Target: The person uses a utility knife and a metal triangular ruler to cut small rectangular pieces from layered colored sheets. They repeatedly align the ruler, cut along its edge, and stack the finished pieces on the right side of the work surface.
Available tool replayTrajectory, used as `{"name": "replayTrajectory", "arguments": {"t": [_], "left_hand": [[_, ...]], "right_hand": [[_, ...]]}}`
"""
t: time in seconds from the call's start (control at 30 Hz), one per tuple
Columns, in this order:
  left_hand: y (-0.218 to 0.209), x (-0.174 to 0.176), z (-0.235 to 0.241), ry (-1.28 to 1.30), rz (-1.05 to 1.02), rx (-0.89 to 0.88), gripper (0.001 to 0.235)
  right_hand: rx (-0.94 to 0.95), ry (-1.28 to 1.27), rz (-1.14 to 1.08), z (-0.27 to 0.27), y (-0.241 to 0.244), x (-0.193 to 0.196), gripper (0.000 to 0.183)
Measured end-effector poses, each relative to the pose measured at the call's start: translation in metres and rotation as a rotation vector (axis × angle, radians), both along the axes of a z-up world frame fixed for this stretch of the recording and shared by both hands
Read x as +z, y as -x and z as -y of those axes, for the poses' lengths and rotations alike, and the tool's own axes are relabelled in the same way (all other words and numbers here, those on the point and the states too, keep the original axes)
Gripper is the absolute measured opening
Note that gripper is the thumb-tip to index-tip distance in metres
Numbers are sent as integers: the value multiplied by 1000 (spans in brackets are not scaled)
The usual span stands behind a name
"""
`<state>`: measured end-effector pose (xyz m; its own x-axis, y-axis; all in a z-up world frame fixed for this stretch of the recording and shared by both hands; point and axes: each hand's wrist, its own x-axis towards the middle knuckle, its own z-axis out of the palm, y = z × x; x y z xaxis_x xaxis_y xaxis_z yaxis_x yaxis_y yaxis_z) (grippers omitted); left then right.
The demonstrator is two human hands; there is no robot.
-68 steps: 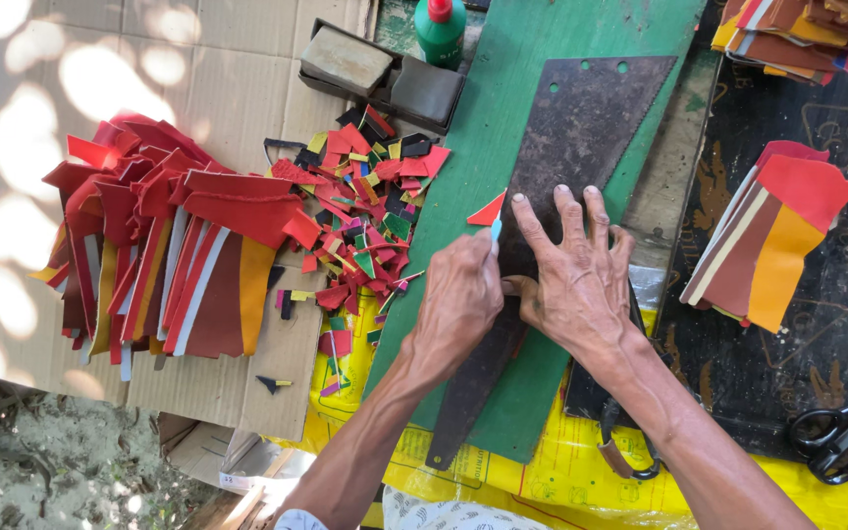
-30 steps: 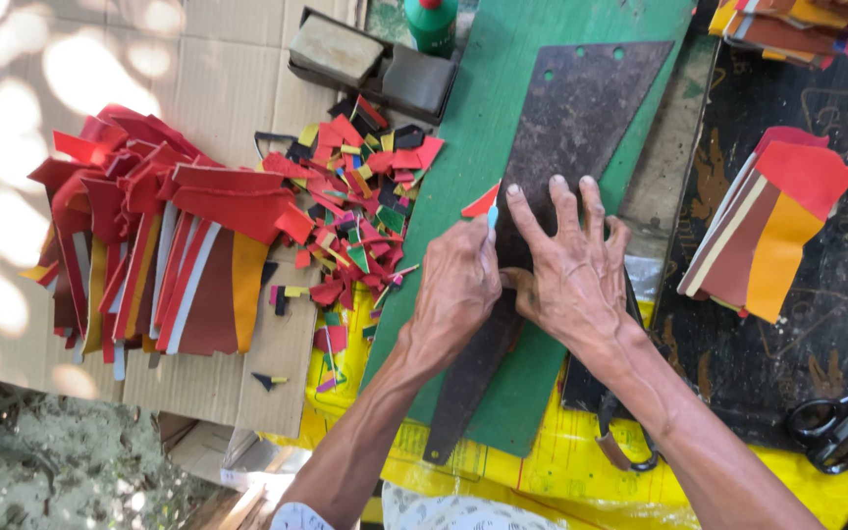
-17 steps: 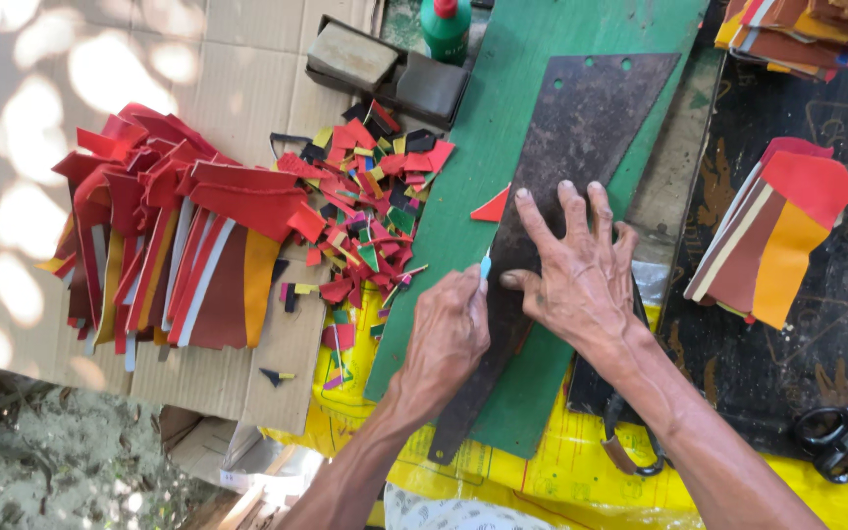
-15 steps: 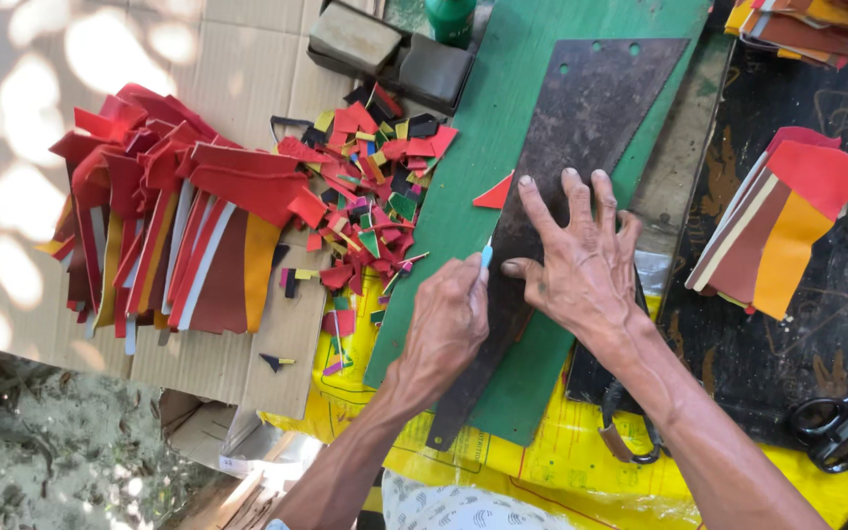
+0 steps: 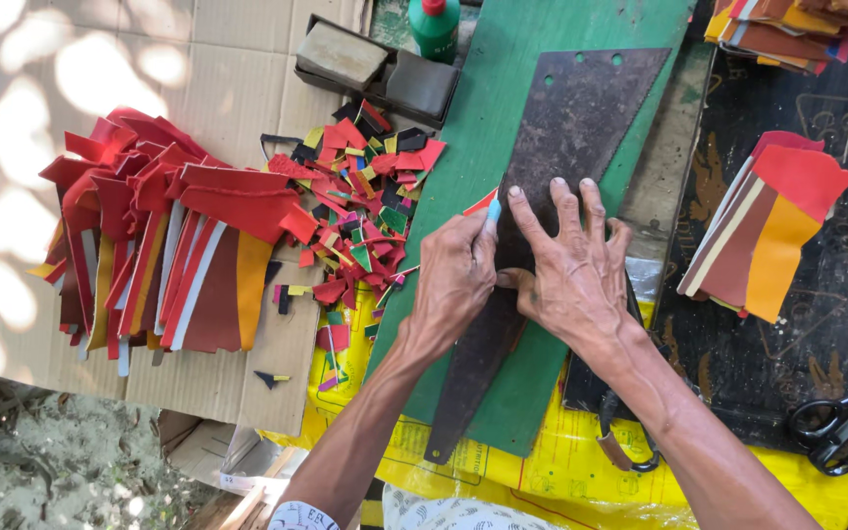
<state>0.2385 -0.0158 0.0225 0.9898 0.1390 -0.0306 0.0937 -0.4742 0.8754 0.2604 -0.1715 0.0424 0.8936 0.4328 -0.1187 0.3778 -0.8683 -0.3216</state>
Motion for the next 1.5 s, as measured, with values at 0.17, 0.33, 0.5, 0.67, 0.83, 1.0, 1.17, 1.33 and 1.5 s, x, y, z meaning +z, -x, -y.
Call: {"name": "replayTrajectory", "arguments": {"t": [0.17, 0.33, 0.5, 0.67, 0.83, 1.0, 1.17, 1.33, 1.5], "left_hand": [[-1, 5, -1, -36, -34, -42, 14], [-2, -3, -1, -103, 24, -70, 15], [23, 9, -3, -174, 51, -126, 10], [59, 45, -13, -59, -149, -25, 11], [19, 24, -18, -155, -13, 59, 18], [-17, -6, -13, -389, 97, -38, 19], [-2, 23, -73, -385, 172, 305, 13], [101, 57, -83, -101, -343, 248, 23], [203, 52, -59, -99, -606, 77, 26]], "right_hand": [[1, 13, -7, 0, -1, -1, 98], [-3, 36, -20, -1, 1, 1, 98], [-10, 8, -20, -1, 0, 4, 97], [-11, -3, -10, 0, 2, 3, 93], [-14, -26, -18, 0, 6, 3, 95], [-33, -11, -14, 3, 5, -5, 94], [3, -121, 35, 13, 14, -33, 90], [31, -148, 17, 16, 16, -53, 87], [9, -180, 63, 21, 23, -60, 82]]}}
